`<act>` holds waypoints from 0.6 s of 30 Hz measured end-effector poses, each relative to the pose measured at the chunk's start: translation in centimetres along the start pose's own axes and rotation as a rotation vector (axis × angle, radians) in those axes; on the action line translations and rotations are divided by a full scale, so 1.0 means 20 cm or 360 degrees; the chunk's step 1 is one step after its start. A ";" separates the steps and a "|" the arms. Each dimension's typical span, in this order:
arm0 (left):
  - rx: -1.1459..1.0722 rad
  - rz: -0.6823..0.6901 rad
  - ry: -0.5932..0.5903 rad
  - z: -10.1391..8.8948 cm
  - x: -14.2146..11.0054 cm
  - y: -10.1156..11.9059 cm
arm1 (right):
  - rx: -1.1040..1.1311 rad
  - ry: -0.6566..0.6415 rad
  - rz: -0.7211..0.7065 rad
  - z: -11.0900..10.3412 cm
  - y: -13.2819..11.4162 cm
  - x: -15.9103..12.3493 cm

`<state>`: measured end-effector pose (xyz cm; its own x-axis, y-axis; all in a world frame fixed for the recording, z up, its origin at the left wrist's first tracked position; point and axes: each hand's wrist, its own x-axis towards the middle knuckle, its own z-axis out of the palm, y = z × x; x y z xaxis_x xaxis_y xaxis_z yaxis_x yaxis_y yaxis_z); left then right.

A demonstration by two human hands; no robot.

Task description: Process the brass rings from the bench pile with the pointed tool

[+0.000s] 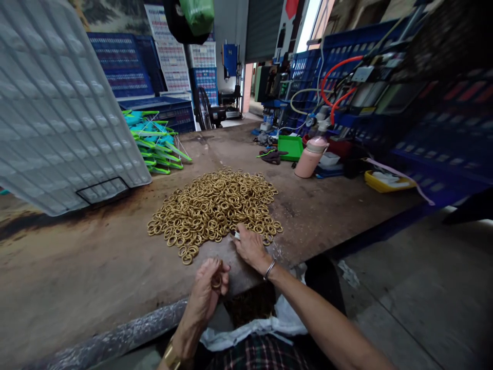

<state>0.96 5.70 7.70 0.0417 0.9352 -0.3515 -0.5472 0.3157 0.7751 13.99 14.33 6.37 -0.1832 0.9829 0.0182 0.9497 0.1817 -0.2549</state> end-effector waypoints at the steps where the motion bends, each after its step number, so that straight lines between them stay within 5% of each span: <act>1: -0.0033 -0.0031 0.0007 0.00 0.00 0.00 | -0.0016 0.0002 0.0004 0.01 -0.01 0.01; 8: -0.0273 -0.0286 -0.0001 -0.03 0.01 0.02 | 0.0014 -0.0007 0.0012 0.02 -0.03 0.05; 14: -0.0247 -0.0251 0.0107 -0.04 0.04 0.01 | 0.0099 0.0019 -0.0075 0.01 0.01 0.04; 18: 0.0023 -0.0026 0.0097 -0.04 0.08 0.01 | 0.0245 0.0034 -0.0223 0.02 0.04 0.00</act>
<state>0.28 7.06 6.91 -0.0007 0.9185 -0.3954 -0.5346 0.3338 0.7764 14.59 14.53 5.71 -0.3038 0.9490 0.0841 0.8650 0.3117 -0.3932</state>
